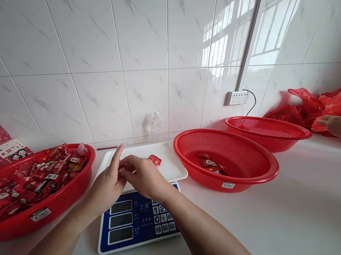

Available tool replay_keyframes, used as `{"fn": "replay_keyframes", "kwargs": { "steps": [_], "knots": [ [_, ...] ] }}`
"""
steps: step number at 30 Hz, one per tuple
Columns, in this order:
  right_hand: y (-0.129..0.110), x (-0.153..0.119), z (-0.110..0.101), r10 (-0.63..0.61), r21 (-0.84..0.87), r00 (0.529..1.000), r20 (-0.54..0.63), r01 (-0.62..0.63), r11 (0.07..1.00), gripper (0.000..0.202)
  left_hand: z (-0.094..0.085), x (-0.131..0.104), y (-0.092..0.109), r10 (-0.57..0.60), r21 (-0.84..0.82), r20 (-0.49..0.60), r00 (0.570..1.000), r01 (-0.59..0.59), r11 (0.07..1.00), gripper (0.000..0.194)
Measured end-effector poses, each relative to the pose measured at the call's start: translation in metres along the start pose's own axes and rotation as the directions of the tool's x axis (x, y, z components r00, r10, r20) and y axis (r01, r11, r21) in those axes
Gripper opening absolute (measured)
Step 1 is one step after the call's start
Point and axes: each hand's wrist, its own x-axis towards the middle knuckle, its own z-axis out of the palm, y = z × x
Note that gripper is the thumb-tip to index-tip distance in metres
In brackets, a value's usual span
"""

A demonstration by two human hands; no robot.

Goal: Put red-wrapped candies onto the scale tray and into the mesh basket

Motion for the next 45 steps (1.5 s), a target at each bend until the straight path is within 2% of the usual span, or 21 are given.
{"fn": "replay_keyframes", "kwargs": {
  "steps": [4,6,10,11,13,14,16,17,19,20,21,22,24,25,27,29,33,35,38,42,45],
  "knots": [
    [0.014,0.005,-0.004,0.068,-0.068,0.996,-0.049,-0.072,0.995,0.018,0.000,0.001,-0.002,0.075,0.037,-0.006,0.997,-0.074,0.997,0.074],
    [0.023,0.006,-0.009,0.070,-0.243,0.996,-0.052,-0.080,0.967,0.020,-0.002,0.002,-0.005,0.114,0.107,-0.012,0.993,-0.112,0.988,0.069],
    [0.036,0.008,-0.023,0.064,-0.590,0.997,0.037,-0.030,0.807,0.033,-0.004,0.003,-0.009,0.111,0.166,0.027,0.993,-0.114,0.979,0.063],
    [0.037,0.008,-0.028,0.074,-0.632,0.997,0.016,-0.047,0.773,0.039,-0.004,0.003,-0.009,0.101,0.165,0.037,0.994,-0.106,0.981,0.063],
    [0.033,0.007,-0.040,0.020,-0.683,0.987,-0.159,-0.124,0.720,0.053,-0.004,0.003,-0.009,0.085,0.154,0.044,0.995,-0.090,0.984,0.062],
    [0.028,0.005,-0.046,-0.055,-0.694,0.958,-0.281,-0.163,0.701,0.060,-0.005,0.003,-0.009,0.080,0.145,0.040,0.996,-0.085,0.986,0.061],
    [0.013,0.000,-0.058,-0.252,-0.698,0.830,-0.497,-0.209,0.685,0.066,-0.005,0.003,-0.008,0.078,0.124,0.031,0.996,-0.081,0.989,0.061],
    [0.004,-0.003,-0.063,-0.324,-0.699,0.781,-0.534,-0.193,0.688,0.066,-0.005,0.003,-0.008,0.075,0.114,0.028,0.997,-0.077,0.990,0.060],
    [-0.010,-0.010,-0.068,-0.417,-0.686,0.724,-0.550,-0.107,0.720,0.062,-0.005,0.003,-0.007,0.072,0.094,0.029,0.997,-0.074,0.993,0.054],
    [-0.015,-0.012,-0.069,-0.430,-0.672,0.726,-0.537,-0.059,0.738,0.059,-0.005,0.002,-0.007,0.079,0.081,0.038,0.996,-0.082,0.993,0.050],
    [-0.016,-0.013,-0.068,-0.416,-0.654,0.759,-0.501,-0.018,0.756,0.056,-0.005,0.002,-0.006,0.093,0.063,0.062,0.994,-0.097,0.993,0.045],
    [-0.015,-0.014,-0.066,-0.375,-0.637,0.817,-0.438,0.012,0.771,0.052,-0.005,0.002,-0.006,0.108,0.043,0.092,0.990,-0.113,0.993,0.041],
    [-0.004,-0.012,-0.060,-0.227,-0.619,0.949,-0.218,0.046,0.784,0.048,-0.005,0.001,-0.005,0.129,0.010,0.155,0.980,-0.132,0.991,0.036],
    [0.004,-0.010,-0.057,-0.136,-0.620,0.986,-0.093,0.050,0.783,0.049,-0.005,0.001,-0.004,0.130,0.008,0.180,0.975,-0.133,0.991,0.036],
    [0.022,-0.005,-0.052,0.026,-0.641,0.995,0.092,0.039,0.766,0.055,-0.006,0.000,-0.004,0.109,0.034,0.211,0.971,-0.118,0.992,0.035],
    [0.040,-0.001,-0.049,0.122,-0.662,0.978,0.169,0.021,0.749,0.059,-0.007,0.000,-0.005,0.086,0.068,0.243,0.966,-0.106,0.992,0.035],
    [0.058,0.004,-0.044,0.109,-0.672,0.983,0.149,0.020,0.741,0.042,-0.007,0.000,-0.006,0.071,0.098,0.302,0.951,-0.105,0.990,0.035],
    [0.058,0.005,-0.042,0.063,-0.673,0.993,0.100,0.021,0.740,0.031,-0.007,-0.001,-0.006,0.074,0.098,0.299,0.951,-0.108,0.989,0.036],
    [0.048,0.007,-0.043,0.025,-0.615,1.000,-0.001,-0.020,0.789,0.028,-0.007,-0.002,-0.006,0.049,0.090,0.281,0.959,-0.077,0.993,0.039],
    [0.038,0.008,-0.047,0.110,-0.478,0.982,-0.152,-0.170,0.862,0.032,-0.008,-0.001,-0.005,-0.022,0.189,0.344,0.939,-0.046,0.981,0.051],
    [0.041,0.008,-0.047,0.161,-0.539,0.976,-0.149,-0.217,0.814,0.033,-0.010,-0.001,-0.004,-0.048,0.244,0.381,0.923,-0.050,0.969,0.055]
  ]
}}
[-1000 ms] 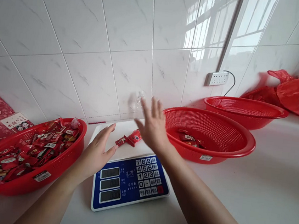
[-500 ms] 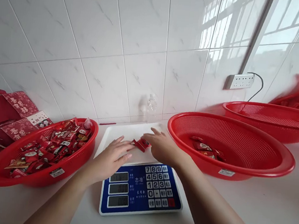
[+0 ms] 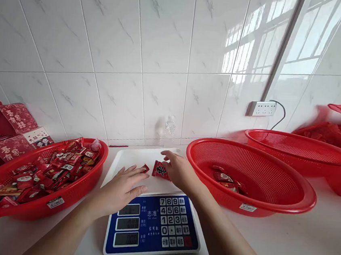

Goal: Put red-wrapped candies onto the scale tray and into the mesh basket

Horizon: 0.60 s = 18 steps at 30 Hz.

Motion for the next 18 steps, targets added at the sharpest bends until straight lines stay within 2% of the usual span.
{"fn": "replay_keyframes", "kwargs": {
  "steps": [4,7,9,14,18],
  "knots": [
    [0.0040,-0.0014,0.0055,0.042,-0.188,0.991,0.125,-0.018,0.982,0.031,-0.0022,-0.0009,0.0007,-0.033,0.060,0.019,0.999,0.032,0.998,0.057],
    [0.0012,-0.0035,0.0060,0.007,-0.134,0.982,0.187,0.018,0.991,0.031,-0.0021,-0.0008,0.0007,-0.033,0.083,0.016,0.999,0.031,0.996,0.057],
    [-0.0014,-0.0048,0.0051,-0.012,-0.081,0.985,0.171,0.026,0.996,0.031,-0.0017,-0.0006,0.0007,-0.022,0.091,0.010,1.000,0.021,0.996,0.056],
    [-0.0001,-0.0044,0.0056,0.048,-0.066,0.987,0.151,-0.038,0.997,0.035,-0.0014,-0.0002,0.0013,-0.005,0.105,0.012,1.000,0.004,0.995,0.054],
    [0.0039,-0.0017,0.0108,0.014,-0.007,0.989,0.147,-0.013,1.000,0.035,-0.0012,-0.0005,0.0012,-0.005,0.105,0.010,1.000,0.004,0.994,0.053]
  ]
}}
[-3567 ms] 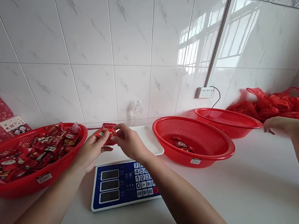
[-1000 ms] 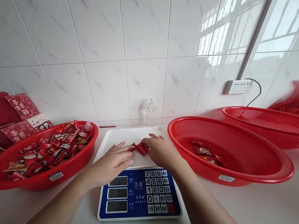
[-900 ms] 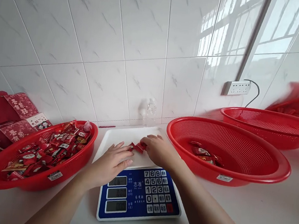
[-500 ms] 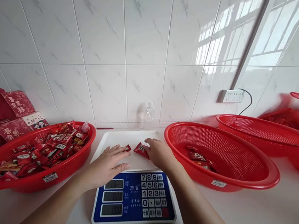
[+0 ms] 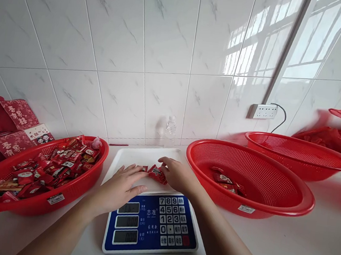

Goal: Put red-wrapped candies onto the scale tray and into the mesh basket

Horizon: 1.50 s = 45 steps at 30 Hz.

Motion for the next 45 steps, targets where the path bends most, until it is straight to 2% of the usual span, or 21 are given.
{"fn": "replay_keyframes", "kwargs": {
  "steps": [9,15,22,36,38,40,41,43,44,45],
  "knots": [
    [-0.004,0.000,0.006,-0.031,-0.025,0.997,0.070,0.033,0.999,0.038,0.001,-0.001,-0.001,0.008,0.005,-0.004,1.000,-0.008,1.000,0.053],
    [0.001,0.001,0.002,-0.035,0.015,0.999,0.026,0.035,0.999,0.037,0.000,-0.001,0.000,-0.011,-0.016,0.016,1.000,0.012,1.000,0.057],
    [-0.009,-0.004,-0.005,-0.019,0.087,0.993,0.116,0.009,0.996,0.034,0.004,0.000,0.002,0.007,0.000,0.019,1.000,-0.007,1.000,0.058],
    [0.006,0.001,0.006,-0.026,-0.037,0.999,0.029,0.027,0.999,0.033,0.005,0.000,0.000,0.034,-0.036,-0.005,0.999,-0.035,0.999,0.051],
    [0.010,0.004,0.010,-0.017,-0.090,1.000,-0.023,0.014,0.996,0.036,0.005,0.000,0.001,0.028,-0.027,0.003,1.000,-0.028,0.999,0.051],
    [0.010,0.007,0.010,-0.044,-0.150,0.989,-0.142,0.023,0.988,0.040,0.004,-0.001,0.002,0.017,-0.012,0.006,1.000,-0.017,1.000,0.051],
    [0.008,0.008,0.009,-0.069,-0.172,0.971,-0.228,0.029,0.985,0.042,0.004,-0.001,0.003,0.013,-0.004,0.001,1.000,-0.013,1.000,0.052],
    [0.000,0.006,0.002,-0.115,-0.177,0.905,-0.409,0.044,0.983,0.043,0.004,-0.001,0.003,0.016,0.010,-0.019,1.000,-0.016,1.000,0.052],
    [-0.005,0.004,-0.002,-0.120,-0.155,0.872,-0.475,0.051,0.987,0.042,0.004,-0.001,0.004,0.020,0.014,-0.032,0.999,-0.019,1.000,0.052],
    [-0.011,0.001,-0.007,-0.113,-0.114,0.858,-0.501,0.064,0.991,0.041,0.004,0.000,0.003,0.023,0.017,-0.044,0.999,-0.022,1.000,0.052]
  ]
}}
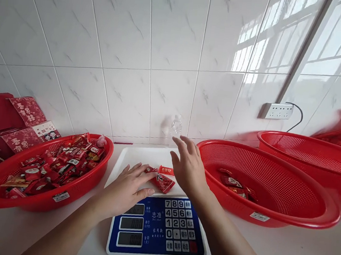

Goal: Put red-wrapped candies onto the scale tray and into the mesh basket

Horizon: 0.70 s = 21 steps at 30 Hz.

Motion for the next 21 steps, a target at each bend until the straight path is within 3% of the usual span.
{"fn": "replay_keyframes", "kwargs": {
  "steps": [1,3,4,6,8,10,13,15,17,19,21],
  "knots": [
    [-0.005,0.000,-0.006,0.008,0.057,1.000,0.030,-0.009,0.998,0.040,0.000,0.000,0.000,0.000,0.000,-0.008,1.000,0.000,1.000,0.053],
    [-0.015,-0.003,-0.017,-0.022,0.170,0.974,0.227,-0.018,0.985,0.037,0.000,0.001,-0.002,-0.011,0.002,-0.013,1.000,0.011,1.000,0.054],
    [-0.018,-0.004,-0.021,-0.068,0.210,0.933,0.353,-0.008,0.978,0.036,-0.001,0.001,-0.002,-0.019,0.006,-0.013,1.000,0.019,1.000,0.054],
    [-0.022,-0.008,-0.026,-0.181,0.254,0.809,0.558,0.041,0.966,0.035,-0.005,-0.001,-0.004,-0.035,0.022,-0.017,0.999,0.036,0.999,0.053],
    [-0.022,-0.010,-0.024,-0.256,0.271,0.699,0.667,0.093,0.958,0.035,-0.013,-0.004,-0.005,-0.059,0.036,-0.038,0.998,0.060,0.998,0.051],
    [-0.018,-0.011,-0.018,-0.283,0.278,0.661,0.695,0.115,0.954,0.037,-0.027,-0.008,-0.008,-0.091,0.037,-0.086,0.992,0.094,0.995,0.048],
    [-0.006,-0.010,-0.004,-0.255,0.231,0.731,0.633,0.136,0.963,0.037,-0.056,-0.012,-0.027,-0.178,-0.019,-0.107,0.978,0.177,0.984,0.046],
    [0.003,-0.009,0.003,-0.189,0.142,0.797,0.573,0.130,0.981,0.037,-0.075,-0.016,-0.052,-0.292,-0.058,-0.039,0.956,0.289,0.955,0.045],
    [0.008,-0.007,0.005,-0.139,0.080,0.847,0.514,0.114,0.990,0.038,-0.091,-0.022,-0.085,-0.419,0.017,0.020,0.908,0.418,0.908,0.044],
    [0.008,-0.005,0.001,-0.128,0.080,0.873,0.471,0.103,0.992,0.040,-0.098,-0.031,-0.119,-0.526,0.133,0.074,0.847,0.515,0.847,0.043],
    [0.004,-0.004,-0.005,-0.127,0.096,0.889,0.440,0.094,0.991,0.040,-0.098,-0.041,-0.145,-0.560,0.204,0.112,0.821,0.533,0.821,0.042]
  ]
}}
